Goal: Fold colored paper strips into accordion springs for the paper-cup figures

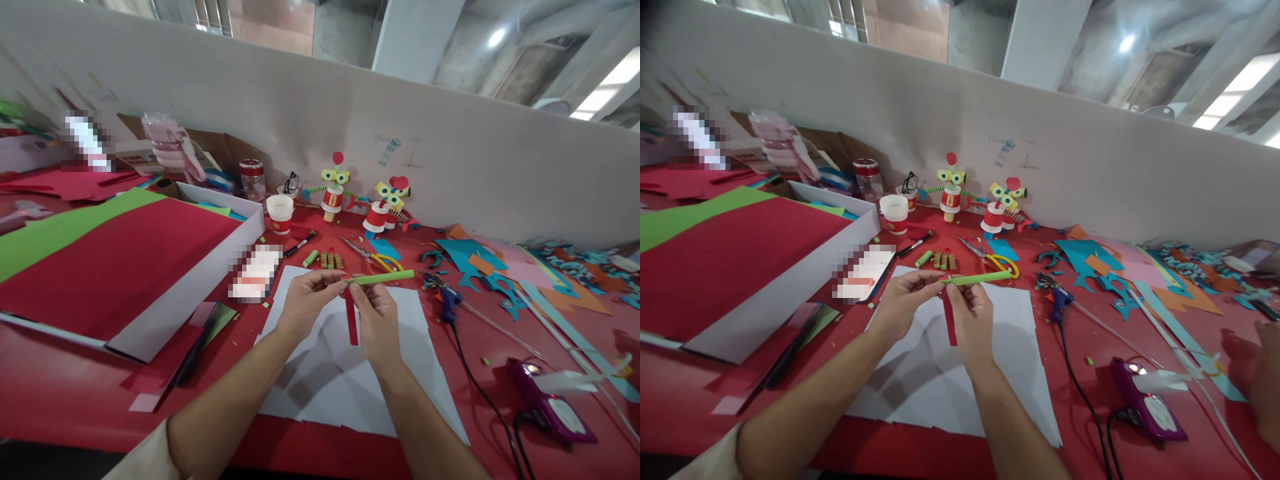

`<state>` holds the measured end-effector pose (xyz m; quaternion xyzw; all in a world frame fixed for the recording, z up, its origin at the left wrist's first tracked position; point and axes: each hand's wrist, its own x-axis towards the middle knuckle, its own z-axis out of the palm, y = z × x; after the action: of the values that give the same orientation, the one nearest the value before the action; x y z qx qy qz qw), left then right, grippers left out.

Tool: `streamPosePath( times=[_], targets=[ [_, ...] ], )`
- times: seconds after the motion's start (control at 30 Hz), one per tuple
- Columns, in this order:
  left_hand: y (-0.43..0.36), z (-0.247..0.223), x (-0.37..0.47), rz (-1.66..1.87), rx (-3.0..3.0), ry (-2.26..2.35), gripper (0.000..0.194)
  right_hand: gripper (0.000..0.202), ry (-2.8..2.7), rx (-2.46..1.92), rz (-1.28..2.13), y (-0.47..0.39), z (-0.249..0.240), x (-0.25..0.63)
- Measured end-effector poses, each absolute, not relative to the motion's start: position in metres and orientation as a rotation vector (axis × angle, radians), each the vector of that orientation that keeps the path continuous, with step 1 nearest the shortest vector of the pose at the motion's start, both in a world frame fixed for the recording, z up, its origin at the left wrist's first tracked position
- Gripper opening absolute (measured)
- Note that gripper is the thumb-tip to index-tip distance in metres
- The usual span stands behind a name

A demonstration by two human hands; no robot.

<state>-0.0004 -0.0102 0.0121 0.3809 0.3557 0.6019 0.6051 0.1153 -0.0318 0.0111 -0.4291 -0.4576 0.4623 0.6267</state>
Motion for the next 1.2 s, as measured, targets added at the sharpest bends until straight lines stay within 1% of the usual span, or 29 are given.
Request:
streamPosePath(
  times=[0.1, 0.17, 0.2, 0.27, 0.37, 0.43, 0.5, 0.63, 0.97, 1.2],
  targets=[
    [-0.007, 0.013, -0.004, 1.378, 0.754, 0.835, 0.021, 0.016, -1.012, -1.05, 1.049, -0.031, 0.008, 0.117],
    [-0.003, 0.014, -0.007, 1.363, 0.644, 0.835, 0.021, 0.018, -1.061, -1.164, 0.919, -0.03, 0.006, 0.119],
    [-0.002, 0.014, -0.009, 1.35, 0.601, 0.832, 0.021, 0.017, -1.128, -1.214, 0.779, -0.03, 0.005, 0.121],
    [0.0, 0.013, -0.011, 1.325, 0.556, 0.831, 0.022, 0.013, -1.328, -1.252, 0.363, -0.031, 0.005, 0.124],
    [0.0, 0.013, -0.013, 1.29, 0.585, 0.852, 0.024, 0.017, -1.603, -1.193, -0.268, -0.031, 0.009, 0.129],
    [-0.001, 0.013, -0.012, 1.273, 0.636, 0.86, 0.024, 0.019, -1.697, -1.15, -0.46, -0.03, 0.011, 0.132],
    [-0.003, 0.013, -0.011, 1.258, 0.678, 0.867, 0.023, 0.017, -1.73, -1.133, -0.495, -0.029, 0.012, 0.134],
    [-0.005, 0.016, -0.01, 1.242, 0.706, 0.884, 0.025, 0.012, -1.727, -1.134, -0.383, -0.026, 0.01, 0.137],
    [-0.007, 0.015, -0.008, 1.257, 0.759, 0.877, 0.022, 0.017, -1.73, -1.204, -0.165, -0.023, 0.005, 0.135],
    [-0.008, 0.015, -0.006, 1.287, 0.79, 0.827, 0.021, 0.014, -1.714, -1.266, -0.099, -0.021, 0.004, 0.134]
  ],
)
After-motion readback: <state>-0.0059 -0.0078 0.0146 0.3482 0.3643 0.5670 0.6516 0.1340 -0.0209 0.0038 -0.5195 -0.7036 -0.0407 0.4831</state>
